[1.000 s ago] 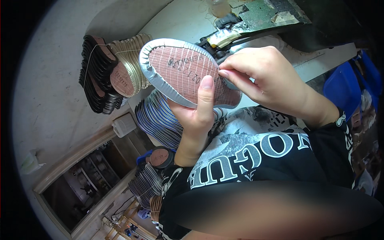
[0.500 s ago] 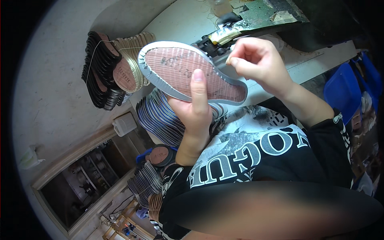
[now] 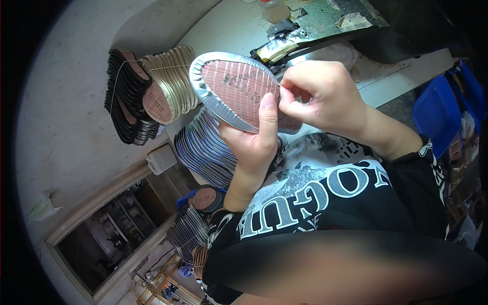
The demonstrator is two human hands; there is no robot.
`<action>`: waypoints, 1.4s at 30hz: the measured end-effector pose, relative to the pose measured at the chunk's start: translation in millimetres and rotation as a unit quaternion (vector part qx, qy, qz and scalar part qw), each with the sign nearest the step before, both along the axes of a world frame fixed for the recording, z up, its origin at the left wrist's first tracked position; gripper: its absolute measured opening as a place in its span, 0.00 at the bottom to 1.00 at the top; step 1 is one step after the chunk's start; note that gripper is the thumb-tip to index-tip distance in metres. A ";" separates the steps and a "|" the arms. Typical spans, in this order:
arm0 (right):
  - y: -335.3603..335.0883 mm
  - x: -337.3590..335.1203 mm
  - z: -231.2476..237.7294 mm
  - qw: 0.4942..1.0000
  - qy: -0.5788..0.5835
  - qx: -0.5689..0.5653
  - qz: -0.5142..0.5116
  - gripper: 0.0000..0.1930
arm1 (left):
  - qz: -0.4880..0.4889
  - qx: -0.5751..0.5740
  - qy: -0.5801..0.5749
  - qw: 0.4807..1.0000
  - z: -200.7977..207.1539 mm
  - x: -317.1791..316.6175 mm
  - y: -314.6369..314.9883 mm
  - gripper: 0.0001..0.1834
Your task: The recorder is sorting, inspecting, and stacking various shoe soles at a manufacturing workbench.
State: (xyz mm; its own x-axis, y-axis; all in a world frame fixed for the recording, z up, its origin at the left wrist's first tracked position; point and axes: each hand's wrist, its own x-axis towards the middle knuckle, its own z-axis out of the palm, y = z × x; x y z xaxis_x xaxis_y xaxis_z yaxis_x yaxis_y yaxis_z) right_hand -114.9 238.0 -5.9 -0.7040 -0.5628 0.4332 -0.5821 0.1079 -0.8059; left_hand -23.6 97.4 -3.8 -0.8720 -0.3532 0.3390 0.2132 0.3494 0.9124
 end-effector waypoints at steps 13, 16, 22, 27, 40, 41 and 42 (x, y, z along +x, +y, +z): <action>14.4 24.8 -33.1 0.800 -0.530 -0.087 0.267 0.18 | 0.046 0.321 -0.013 0.946 -4.4 -34.9 -25.0 0.15; 27.0 24.1 -15.0 0.751 -0.616 -0.019 0.236 0.17 | 0.044 0.260 -0.042 0.964 -24.4 -54.7 -42.7 0.15; 30.0 27.2 -27.4 0.798 -0.577 -0.134 0.109 0.16 | 0.028 0.140 -0.075 0.987 -53.5 -85.5 -39.8 0.14; 11.1 2.1 -26.2 0.812 -0.551 -0.156 0.117 0.15 | 0.051 0.054 -0.134 0.988 -47.1 -113.2 -59.9 0.17; -10.6 37.6 -16.8 0.919 -0.273 0.062 0.276 0.10 | -0.230 0.647 0.019 0.727 -34.7 -32.5 -69.5 0.18; -13.3 41.4 -14.8 0.896 -0.321 0.024 0.305 0.11 | -0.439 0.672 0.053 0.594 -45.0 -30.4 -78.3 0.18; -16.2 43.2 -16.7 0.897 -0.325 0.015 0.300 0.16 | -0.422 0.704 0.059 0.568 -49.8 -30.7 -75.0 0.17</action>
State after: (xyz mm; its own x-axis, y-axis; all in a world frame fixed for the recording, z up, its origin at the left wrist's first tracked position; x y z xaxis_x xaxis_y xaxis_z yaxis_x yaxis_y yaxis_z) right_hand -71.6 221.8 -22.6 -0.3694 -0.9291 0.0190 0.0490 -0.0399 -0.9980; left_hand -54.3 22.5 -53.6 -0.9328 0.1796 0.3124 -0.1479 -0.9814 0.1227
